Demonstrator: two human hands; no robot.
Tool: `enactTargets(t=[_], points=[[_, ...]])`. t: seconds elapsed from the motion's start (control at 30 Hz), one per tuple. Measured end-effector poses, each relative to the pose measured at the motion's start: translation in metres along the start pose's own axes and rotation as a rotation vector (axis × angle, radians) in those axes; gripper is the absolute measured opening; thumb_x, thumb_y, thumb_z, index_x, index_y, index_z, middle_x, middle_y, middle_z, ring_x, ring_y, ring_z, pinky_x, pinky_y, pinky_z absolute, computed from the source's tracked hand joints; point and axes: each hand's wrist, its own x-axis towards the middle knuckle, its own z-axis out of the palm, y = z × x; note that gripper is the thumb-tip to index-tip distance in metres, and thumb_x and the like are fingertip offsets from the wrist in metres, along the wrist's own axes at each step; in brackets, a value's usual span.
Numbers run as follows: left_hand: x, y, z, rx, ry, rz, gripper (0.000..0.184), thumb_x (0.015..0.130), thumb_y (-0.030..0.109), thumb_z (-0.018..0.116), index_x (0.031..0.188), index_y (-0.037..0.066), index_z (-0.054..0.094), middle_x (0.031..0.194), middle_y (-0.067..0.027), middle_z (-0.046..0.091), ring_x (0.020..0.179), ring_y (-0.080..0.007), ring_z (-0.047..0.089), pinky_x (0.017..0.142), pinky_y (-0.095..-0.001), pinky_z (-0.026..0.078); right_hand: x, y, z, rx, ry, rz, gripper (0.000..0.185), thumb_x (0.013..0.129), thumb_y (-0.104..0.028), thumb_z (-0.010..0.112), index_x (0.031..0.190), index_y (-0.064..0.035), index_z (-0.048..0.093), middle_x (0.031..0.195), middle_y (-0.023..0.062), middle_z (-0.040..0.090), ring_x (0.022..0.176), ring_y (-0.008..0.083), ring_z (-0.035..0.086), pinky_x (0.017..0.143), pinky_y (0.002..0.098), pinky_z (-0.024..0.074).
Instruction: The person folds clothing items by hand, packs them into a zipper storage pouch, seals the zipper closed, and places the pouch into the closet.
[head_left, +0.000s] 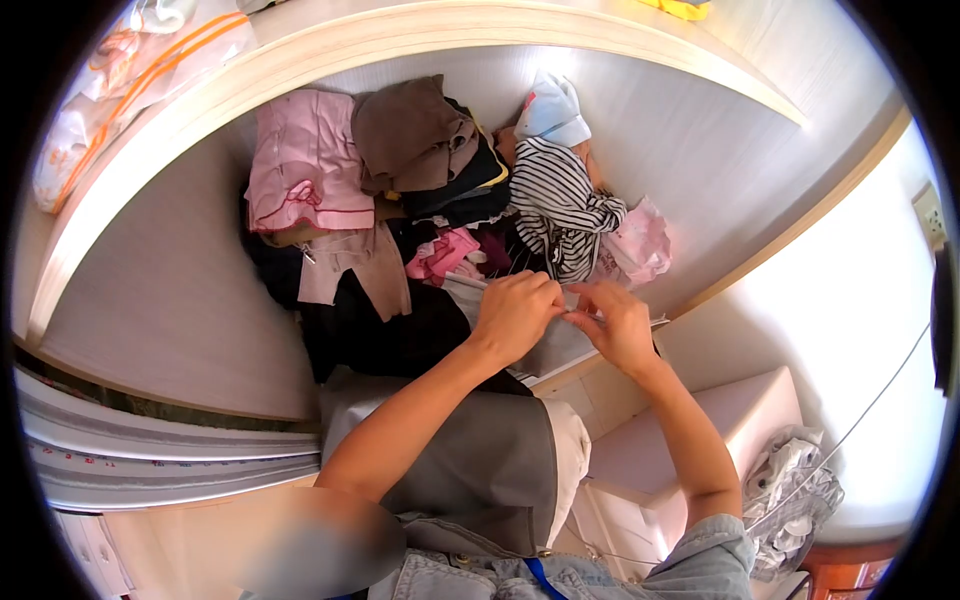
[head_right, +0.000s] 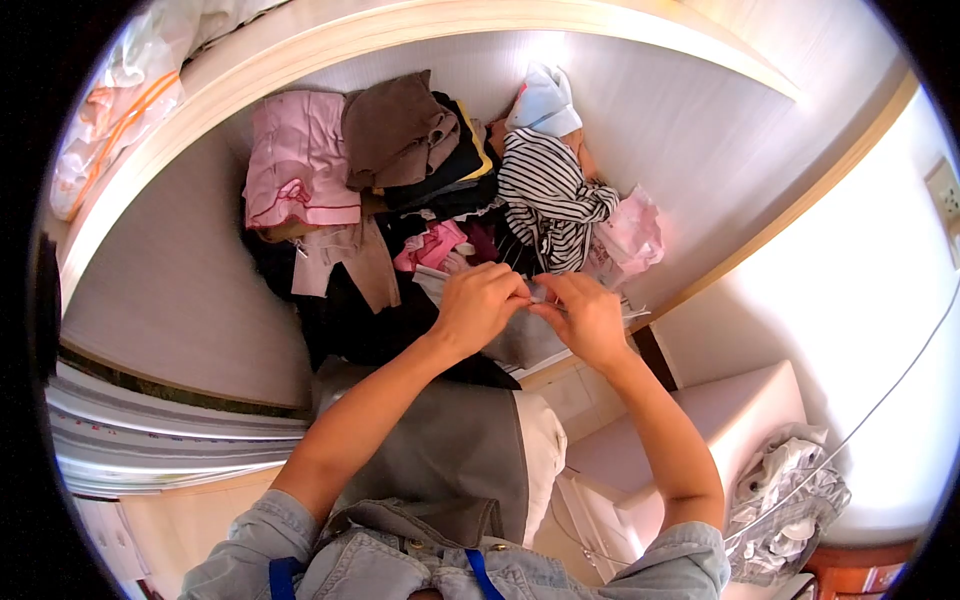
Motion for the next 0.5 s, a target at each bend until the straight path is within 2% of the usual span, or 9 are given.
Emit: enactTargets(t=[0.13, 0.3, 0.37, 0.4, 0.5], points=[[-0.002, 0.003, 0.003, -0.032, -0.023, -0.023, 0.008, 0.072, 0.009, 0.069, 0.075, 0.007, 0.061, 0.074, -0.0052, 0.06, 0.072, -0.0251, 0.06, 0.062, -0.0351, 0.048, -0.003, 0.004, 0.003, -0.142, -0.004, -0.084, 0.014, 0.071, -0.014, 0.073, 0.079, -0.0071, 0.063, 0.071, 0.0048, 0.057, 0.064, 0.0254, 0.058, 0.054, 0.0351, 0.0465], [-0.004, -0.002, -0.001, -0.059, -0.016, -0.015, 0.008, 0.073, 0.008, 0.068, 0.077, 0.006, 0.062, 0.075, -0.0059, 0.061, 0.07, -0.0257, 0.061, 0.061, -0.0348, 0.048, -0.003, 0.013, 0.004, 0.011, -0.023, -0.073, 0.013, 0.074, -0.016, 0.072, 0.077, -0.0061, 0.064, 0.069, 0.0059, 0.059, 0.062, 0.0262, 0.058, 0.053, 0.0343, 0.0456], [-0.004, -0.004, -0.007, -0.109, -0.023, -0.157, 0.008, 0.073, 0.009, 0.068, 0.077, 0.005, 0.063, 0.075, -0.0061, 0.061, 0.069, -0.0258, 0.061, 0.059, -0.0345, 0.047, -0.006, 0.021, 0.0, 0.043, -0.063, -0.01, 0.012, 0.075, -0.016, 0.072, 0.077, -0.0063, 0.064, 0.069, 0.0062, 0.059, 0.062, 0.0261, 0.058, 0.053, 0.0341, 0.0454], [-0.003, -0.005, -0.008, -0.107, -0.024, -0.155, 0.008, 0.073, 0.009, 0.068, 0.077, 0.005, 0.063, 0.075, -0.0061, 0.061, 0.069, -0.0258, 0.061, 0.059, -0.0345, 0.047, -0.007, 0.024, -0.002, 0.076, -0.102, 0.055, 0.012, 0.075, -0.016, 0.072, 0.077, -0.0064, 0.065, 0.069, 0.0066, 0.06, 0.061, 0.026, 0.058, 0.053, 0.0339, 0.0452], [-0.007, -0.008, -0.012, -0.09, 0.008, -0.145, 0.006, 0.073, 0.012, 0.067, 0.072, 0.009, 0.062, 0.071, -0.0039, 0.059, 0.071, -0.0247, 0.061, 0.06, -0.0361, 0.048, -0.005, 0.024, -0.001, 0.084, -0.106, 0.036, 0.013, 0.075, -0.016, 0.072, 0.077, -0.0061, 0.065, 0.071, 0.0068, 0.061, 0.061, 0.0256, 0.058, 0.054, 0.0338, 0.0456]])
